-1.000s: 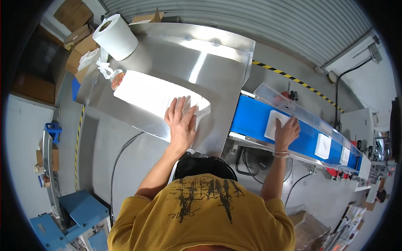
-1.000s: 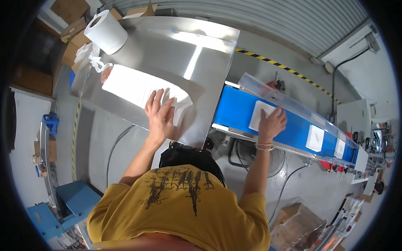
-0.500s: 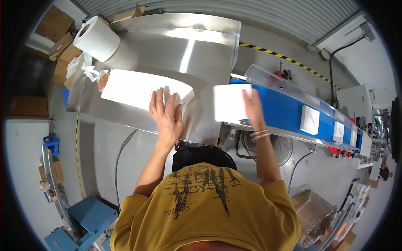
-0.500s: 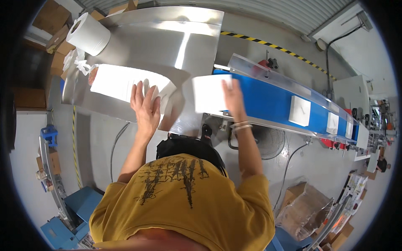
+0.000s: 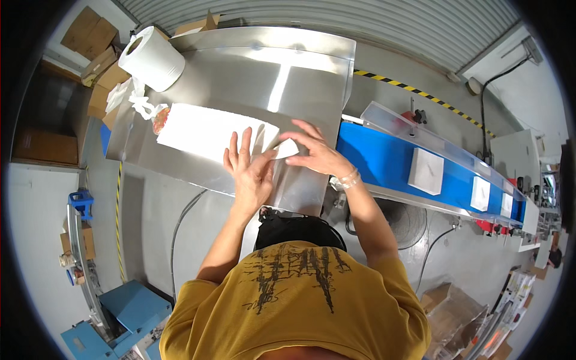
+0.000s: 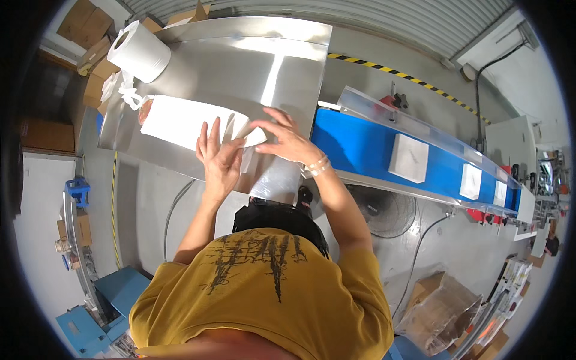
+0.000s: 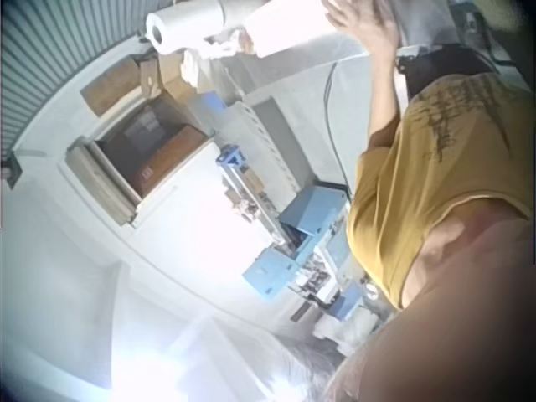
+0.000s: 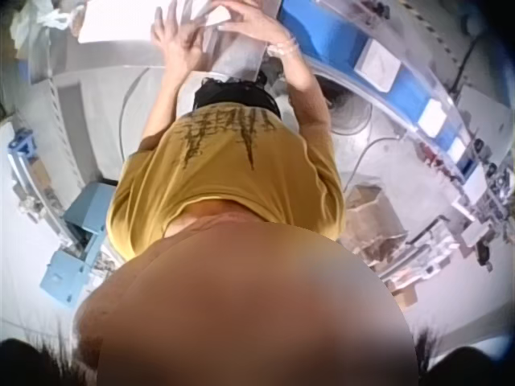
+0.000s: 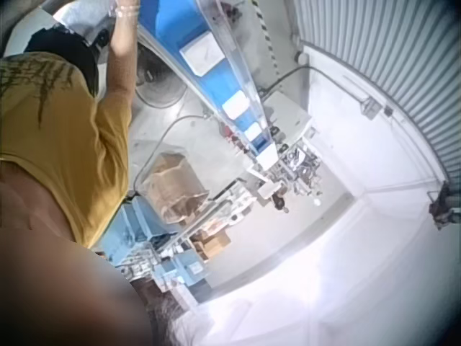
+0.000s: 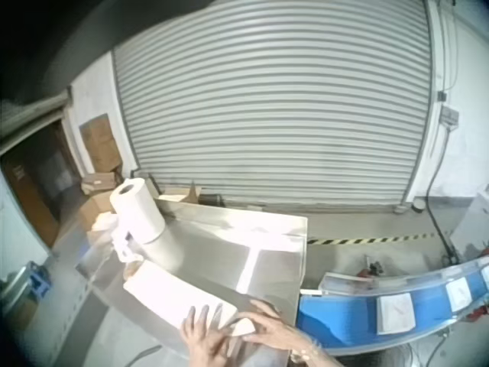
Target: The recorder is taking stacks of paper or tissues from a machine and placing them onto a conveyor belt for packaging.
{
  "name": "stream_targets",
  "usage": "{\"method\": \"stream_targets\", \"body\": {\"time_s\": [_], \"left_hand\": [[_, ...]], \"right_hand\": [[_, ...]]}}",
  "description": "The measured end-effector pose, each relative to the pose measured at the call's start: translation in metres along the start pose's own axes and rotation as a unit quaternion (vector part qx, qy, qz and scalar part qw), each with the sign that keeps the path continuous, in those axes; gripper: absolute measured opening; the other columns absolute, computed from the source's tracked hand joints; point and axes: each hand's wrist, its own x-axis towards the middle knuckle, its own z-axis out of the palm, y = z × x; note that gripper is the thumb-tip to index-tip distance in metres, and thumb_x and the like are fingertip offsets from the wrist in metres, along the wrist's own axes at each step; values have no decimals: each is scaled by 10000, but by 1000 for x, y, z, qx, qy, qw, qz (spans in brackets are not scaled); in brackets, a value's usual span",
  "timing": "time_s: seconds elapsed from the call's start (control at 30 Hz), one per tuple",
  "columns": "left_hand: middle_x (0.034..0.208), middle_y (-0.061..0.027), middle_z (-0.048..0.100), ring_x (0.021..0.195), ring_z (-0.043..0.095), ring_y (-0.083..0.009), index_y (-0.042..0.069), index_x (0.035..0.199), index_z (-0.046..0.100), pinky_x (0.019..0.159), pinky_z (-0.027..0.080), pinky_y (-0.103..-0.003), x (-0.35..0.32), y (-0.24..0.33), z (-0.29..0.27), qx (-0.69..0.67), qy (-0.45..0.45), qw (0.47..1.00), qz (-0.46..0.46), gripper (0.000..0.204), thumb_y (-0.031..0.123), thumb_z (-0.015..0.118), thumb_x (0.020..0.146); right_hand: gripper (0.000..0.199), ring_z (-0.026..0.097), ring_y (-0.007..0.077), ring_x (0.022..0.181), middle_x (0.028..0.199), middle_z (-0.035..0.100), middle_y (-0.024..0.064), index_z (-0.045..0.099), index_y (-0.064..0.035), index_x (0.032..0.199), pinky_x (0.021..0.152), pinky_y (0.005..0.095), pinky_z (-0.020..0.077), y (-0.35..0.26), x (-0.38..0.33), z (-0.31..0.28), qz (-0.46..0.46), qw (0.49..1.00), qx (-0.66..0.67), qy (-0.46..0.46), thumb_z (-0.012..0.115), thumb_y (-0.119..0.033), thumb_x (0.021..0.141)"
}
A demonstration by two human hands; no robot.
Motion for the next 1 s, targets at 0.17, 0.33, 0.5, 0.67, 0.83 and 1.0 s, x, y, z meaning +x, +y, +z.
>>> {"method": "stream_targets", "body": {"time_s": [0.17,0.33,0.5,0.67,0.83,1.0], "left_hand": [[1502,-189,292,1395,215,-419,88,1086,662,1093,199,-551,5,-10,-2,4,28,999,-46,284,73,682,803],[1433,-190,402,1339,318,-425,85,1160,639,1075,283,-509,5,-16,4,12,33,998,-44,336,41,648,827],[1418,-173,426,1343,313,-420,99,1075,698,1073,251,-547,0,-18,6,13,52,998,-31,314,16,669,774],[1447,-162,398,1379,254,-420,134,1013,719,1086,183,-574,0,-19,-1,1,29,1000,-12,277,24,679,761],[1515,-162,279,1405,181,-421,133,1024,704,1090,165,-576,11,-17,-12,4,-2,1000,1,279,148,745,748],[1476,-169,328,1369,253,-418,105,1145,650,1078,242,-535,9,-36,-10,26,37,998,-32,358,117,706,791]], "right_hand": [[371,591,179,874,1036,622,110,508,-30,1169,766,317,484,37,-23,2,84,978,128,142,623,-289,929],[437,494,199,715,777,570,137,522,7,892,681,343,451,129,-108,-59,165,891,-36,421,560,-426,947],[452,603,335,895,970,626,183,584,-20,1066,804,394,492,75,-109,-87,253,737,-455,430,717,-368,811],[593,411,367,1253,1361,466,157,564,-106,1209,1028,436,369,-6,-24,-19,21,986,-120,115,813,-275,698],[524,429,291,1261,1378,454,144,476,-115,1326,1025,388,395,26,20,24,-170,958,-225,58,691,-236,863],[330,493,171,648,730,536,119,530,-7,976,612,348,447,56,-39,-6,185,934,20,305,584,-331,955]]}}
